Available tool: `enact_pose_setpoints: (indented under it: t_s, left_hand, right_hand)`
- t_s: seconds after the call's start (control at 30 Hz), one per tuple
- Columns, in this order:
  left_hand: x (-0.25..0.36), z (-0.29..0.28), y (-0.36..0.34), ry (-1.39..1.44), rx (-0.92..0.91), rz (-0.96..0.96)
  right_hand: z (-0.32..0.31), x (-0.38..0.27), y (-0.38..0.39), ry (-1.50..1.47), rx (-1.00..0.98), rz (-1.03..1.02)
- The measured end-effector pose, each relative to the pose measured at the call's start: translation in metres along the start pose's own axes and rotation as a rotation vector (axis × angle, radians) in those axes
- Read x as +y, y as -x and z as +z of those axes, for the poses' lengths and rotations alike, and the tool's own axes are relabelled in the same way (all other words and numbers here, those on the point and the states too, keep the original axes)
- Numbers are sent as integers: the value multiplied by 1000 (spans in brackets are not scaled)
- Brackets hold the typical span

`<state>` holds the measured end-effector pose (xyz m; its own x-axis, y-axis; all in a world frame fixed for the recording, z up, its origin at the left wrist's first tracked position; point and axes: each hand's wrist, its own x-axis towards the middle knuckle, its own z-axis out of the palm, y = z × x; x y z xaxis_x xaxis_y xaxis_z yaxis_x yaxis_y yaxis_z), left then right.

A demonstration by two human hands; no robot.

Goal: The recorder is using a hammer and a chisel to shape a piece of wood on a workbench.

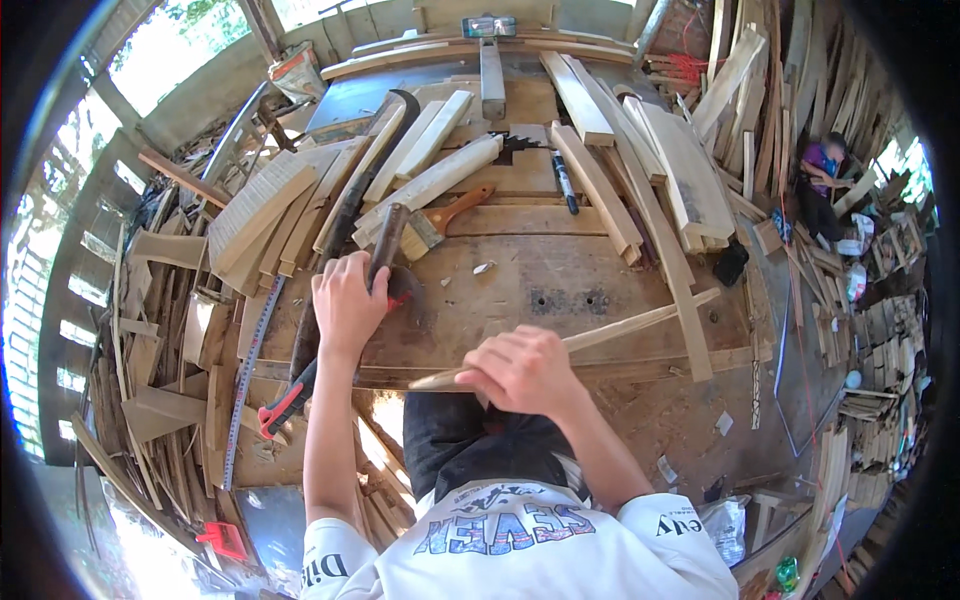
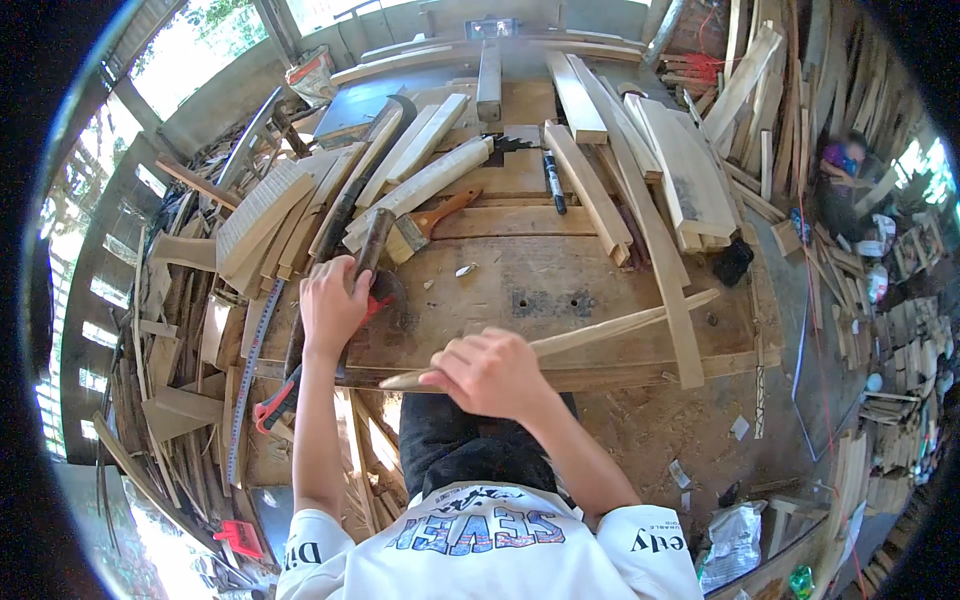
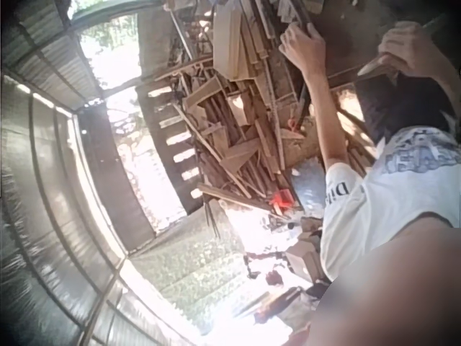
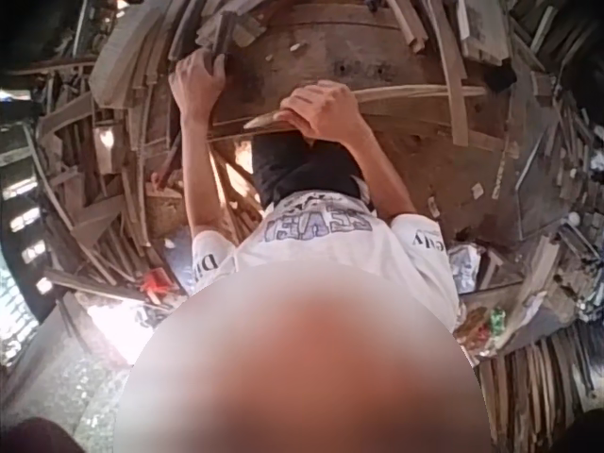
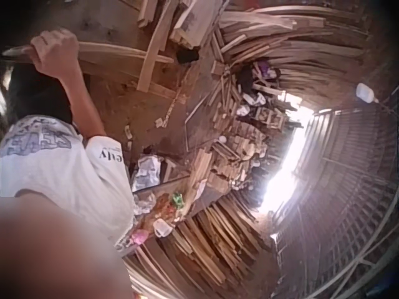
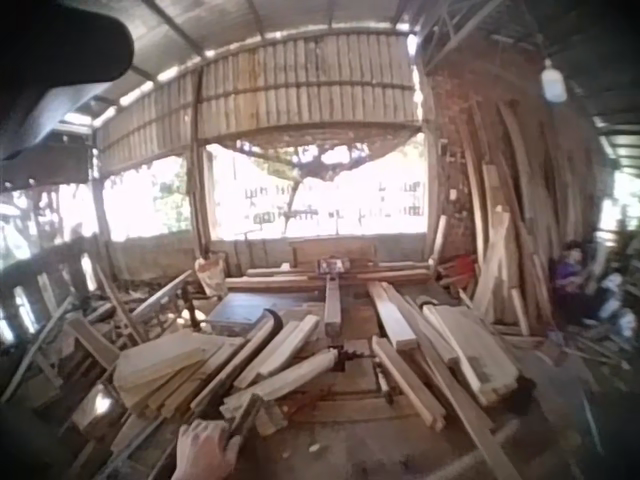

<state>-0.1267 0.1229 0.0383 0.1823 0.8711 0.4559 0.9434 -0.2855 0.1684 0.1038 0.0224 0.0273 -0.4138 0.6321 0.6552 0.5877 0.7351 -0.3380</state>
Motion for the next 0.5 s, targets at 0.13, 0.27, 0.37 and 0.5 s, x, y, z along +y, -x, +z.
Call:
enact_pose_setpoints:
  t_s: [0.13,0.27,0.37,0.5]
  left_hand:
    - [16,-47,34,464,181,-82]
    - [33,-64,77,646,114,-74]
    - [43,-55,89,811,2,-111]
    - [53,-41,93,1025,-176,-115]
  right_hand:
    - [-12,12,-11,-10,32,34]
    - [-16,12,-25,-20,0,65]
    - [-20,9,-31,-52,-41,87]
    - [-21,7,-34,-62,-69,117]
